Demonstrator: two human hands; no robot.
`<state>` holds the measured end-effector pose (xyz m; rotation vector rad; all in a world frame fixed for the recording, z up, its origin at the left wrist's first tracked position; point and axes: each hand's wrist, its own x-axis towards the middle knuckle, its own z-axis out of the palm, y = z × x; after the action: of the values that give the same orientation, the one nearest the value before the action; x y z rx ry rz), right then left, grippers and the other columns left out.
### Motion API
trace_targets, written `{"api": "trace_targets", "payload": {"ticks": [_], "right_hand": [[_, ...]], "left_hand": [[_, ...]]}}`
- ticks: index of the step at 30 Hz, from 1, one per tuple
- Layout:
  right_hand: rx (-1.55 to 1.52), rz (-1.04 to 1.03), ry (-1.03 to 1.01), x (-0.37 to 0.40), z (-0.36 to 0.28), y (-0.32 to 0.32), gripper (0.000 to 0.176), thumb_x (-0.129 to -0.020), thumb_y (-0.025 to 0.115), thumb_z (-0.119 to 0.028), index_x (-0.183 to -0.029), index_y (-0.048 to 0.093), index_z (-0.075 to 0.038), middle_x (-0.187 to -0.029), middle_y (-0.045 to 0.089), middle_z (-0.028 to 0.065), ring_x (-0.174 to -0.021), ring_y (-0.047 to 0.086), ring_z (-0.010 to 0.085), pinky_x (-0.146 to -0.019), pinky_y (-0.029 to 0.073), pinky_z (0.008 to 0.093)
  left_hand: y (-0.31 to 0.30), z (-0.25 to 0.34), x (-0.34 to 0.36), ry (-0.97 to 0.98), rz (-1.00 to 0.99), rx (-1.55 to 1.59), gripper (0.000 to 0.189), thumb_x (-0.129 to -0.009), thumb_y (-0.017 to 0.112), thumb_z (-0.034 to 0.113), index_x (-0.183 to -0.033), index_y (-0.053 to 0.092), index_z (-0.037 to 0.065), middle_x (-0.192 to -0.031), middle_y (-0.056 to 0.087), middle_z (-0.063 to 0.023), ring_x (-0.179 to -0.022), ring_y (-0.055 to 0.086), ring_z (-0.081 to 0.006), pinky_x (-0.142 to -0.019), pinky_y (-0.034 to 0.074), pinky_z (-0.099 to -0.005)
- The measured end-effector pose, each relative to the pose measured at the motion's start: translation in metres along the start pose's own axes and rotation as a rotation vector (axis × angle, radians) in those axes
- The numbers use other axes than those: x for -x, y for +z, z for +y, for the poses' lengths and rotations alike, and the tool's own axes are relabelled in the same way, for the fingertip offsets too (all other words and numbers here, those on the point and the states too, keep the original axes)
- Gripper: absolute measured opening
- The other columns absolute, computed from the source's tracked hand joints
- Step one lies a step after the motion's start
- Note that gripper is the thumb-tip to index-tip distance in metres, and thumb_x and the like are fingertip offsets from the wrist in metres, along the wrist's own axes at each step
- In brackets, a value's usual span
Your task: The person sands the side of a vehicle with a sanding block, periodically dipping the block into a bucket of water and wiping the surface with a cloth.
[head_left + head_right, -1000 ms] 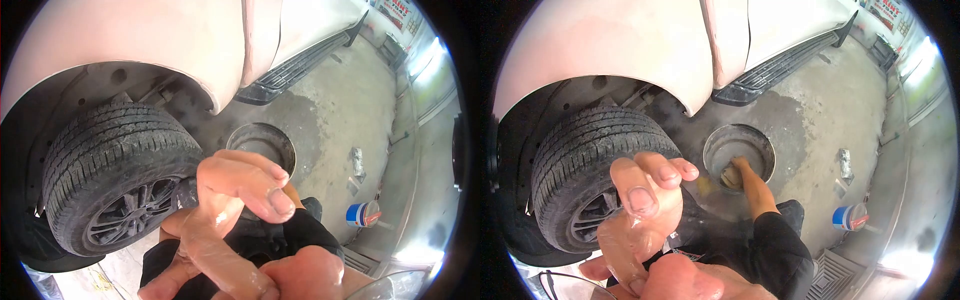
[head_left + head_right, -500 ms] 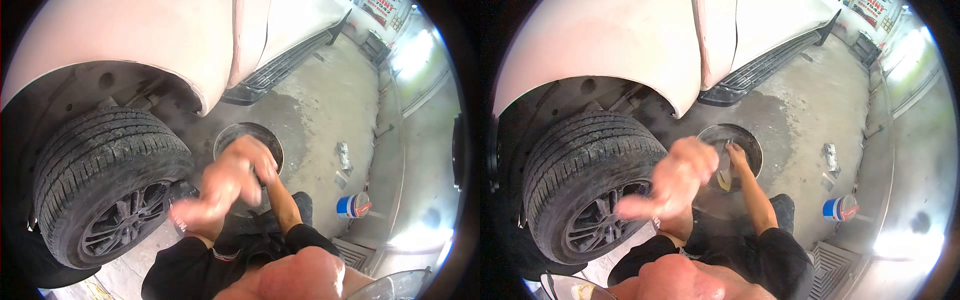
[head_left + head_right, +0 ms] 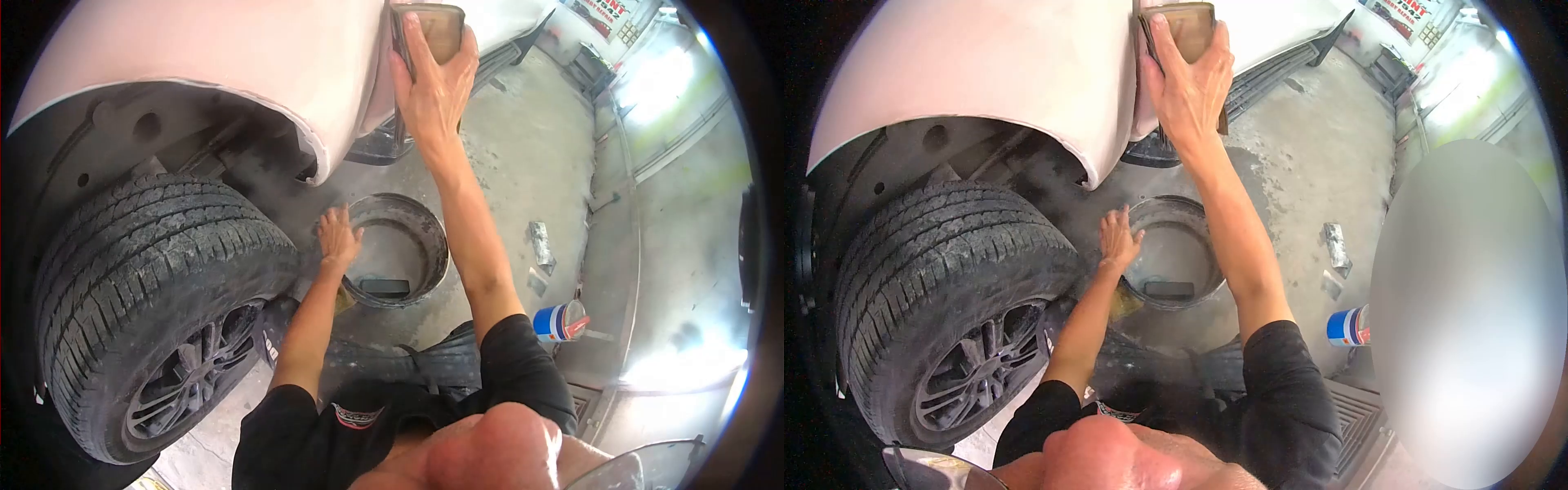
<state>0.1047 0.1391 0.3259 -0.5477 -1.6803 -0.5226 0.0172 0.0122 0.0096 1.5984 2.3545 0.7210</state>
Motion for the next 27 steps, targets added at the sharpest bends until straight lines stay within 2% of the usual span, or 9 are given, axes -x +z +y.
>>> {"api": "trace_targets", "payload": {"ticks": [2,5,8,12,15,18,21,24,27], "right_hand": [[0.033,-0.017,0.002,0.005,0.001,0.009,0.062,-0.081,0.083,-0.018,-0.14,0.064,-0.023,-0.142,0.035,0.0391,-0.125,0.044,0.0523,-0.101,0.044,0.0558],[0.03,-0.076,0.023,0.06,-0.001,0.012,0.058,-0.08,0.083,-0.02,-0.136,0.068,-0.028,-0.142,0.035,0.0384,-0.122,0.046,0.0523,-0.099,0.044,0.0563],[0.114,-0.061,-0.022,0.062,-0.001,0.01,0.058,-0.08,0.083,-0.02,-0.135,0.068,-0.028,-0.142,0.035,0.0371,-0.119,0.048,0.0513,-0.098,0.044,0.0557],[0.09,-0.004,-0.015,-0.04,-0.001,0.006,0.057,-0.081,0.081,-0.019,-0.135,0.068,-0.027,-0.142,0.035,0.0343,-0.12,0.047,0.0509,-0.098,0.044,0.0541],[0.096,0.038,-0.013,-0.036,-0.01,0.01,0.057,-0.08,0.082,-0.019,-0.135,0.068,-0.026,-0.143,0.036,0.0349,-0.121,0.047,0.0509,-0.099,0.044,0.055],[0.06,0.012,-0.021,0.063,0.007,0.024,0.056,-0.08,0.082,-0.021,-0.135,0.068,-0.026,-0.143,0.037,0.0356,-0.121,0.048,0.0511,-0.1,0.044,0.0552],[0.078,-0.023,-0.009,0.045,0.007,0.018,0.057,-0.08,0.083,-0.022,-0.135,0.068,-0.026,-0.143,0.037,0.0366,-0.121,0.048,0.0518,-0.102,0.044,0.0555],[0.052,-0.008,-0.013,-0.085,0.001,0.004,0.058,-0.08,0.082,-0.022,-0.136,0.068,-0.028,-0.14,0.038,0.038,-0.117,0.05,0.0516,-0.098,0.045,0.0559],[0.185,0.11,0.0,-0.126,-0.026,-0.008,0.05,-0.098,0.062,-0.021,-0.147,0.054,-0.017,-0.136,0.043,0.0342,-0.112,0.051,0.0454,-0.096,0.045,0.0559]], "left_hand": [[0.031,-0.035,-0.011,-0.019,0.036,-0.012,0.066,-0.092,0.073,0.031,-0.148,0.047,0.008,-0.142,0.048,-0.0169,-0.131,0.046,-0.0382,-0.107,0.043,-0.0532],[0.039,-0.036,-0.02,-0.066,-0.003,0.079,0.055,-0.097,0.066,0.028,-0.146,0.05,0.009,-0.139,0.051,-0.0165,-0.129,0.05,-0.0385,-0.104,0.046,-0.0523],[0.04,-0.038,-0.021,-0.098,-0.035,0.13,0.044,-0.102,0.059,0.025,-0.142,0.054,0.009,-0.132,0.056,-0.0182,-0.123,0.054,-0.0393,-0.102,0.047,-0.052],[0.048,-0.038,-0.023,-0.084,0.007,0.146,0.035,-0.104,0.055,0.025,-0.132,0.06,0.006,-0.125,0.06,-0.0194,-0.119,0.057,-0.0404,-0.099,0.048,-0.0522],[0.039,-0.039,-0.021,-0.083,0.004,0.15,0.033,-0.104,0.055,0.026,-0.128,0.061,0.005,-0.123,0.061,-0.02,-0.116,0.058,-0.0414,-0.097,0.049,-0.0523],[0.043,-0.039,-0.024,-0.076,0.017,0.16,0.032,-0.103,0.055,0.026,-0.126,0.062,0.005,-0.122,0.061,-0.0209,-0.114,0.06,-0.0422,-0.096,0.05,-0.0527],[0.046,-0.046,-0.024,-0.049,0.041,0.17,0.032,-0.103,0.055,0.026,-0.126,0.061,0.004,-0.12,0.062,-0.0223,-0.113,0.06,-0.0425,-0.094,0.051,-0.0531],[0.045,-0.043,-0.026,-0.042,0.015,0.181,0.033,-0.104,0.054,0.027,-0.126,0.061,0.004,-0.12,0.062,-0.0233,-0.114,0.06,-0.0425,-0.093,0.052,-0.053],[0.04,-0.04,-0.02,-0.05,-0.002,0.158,0.034,-0.104,0.053,0.028,-0.126,0.061,0.004,-0.121,0.062,-0.0239,-0.113,0.061,-0.043,-0.094,0.051,-0.0526]]}}
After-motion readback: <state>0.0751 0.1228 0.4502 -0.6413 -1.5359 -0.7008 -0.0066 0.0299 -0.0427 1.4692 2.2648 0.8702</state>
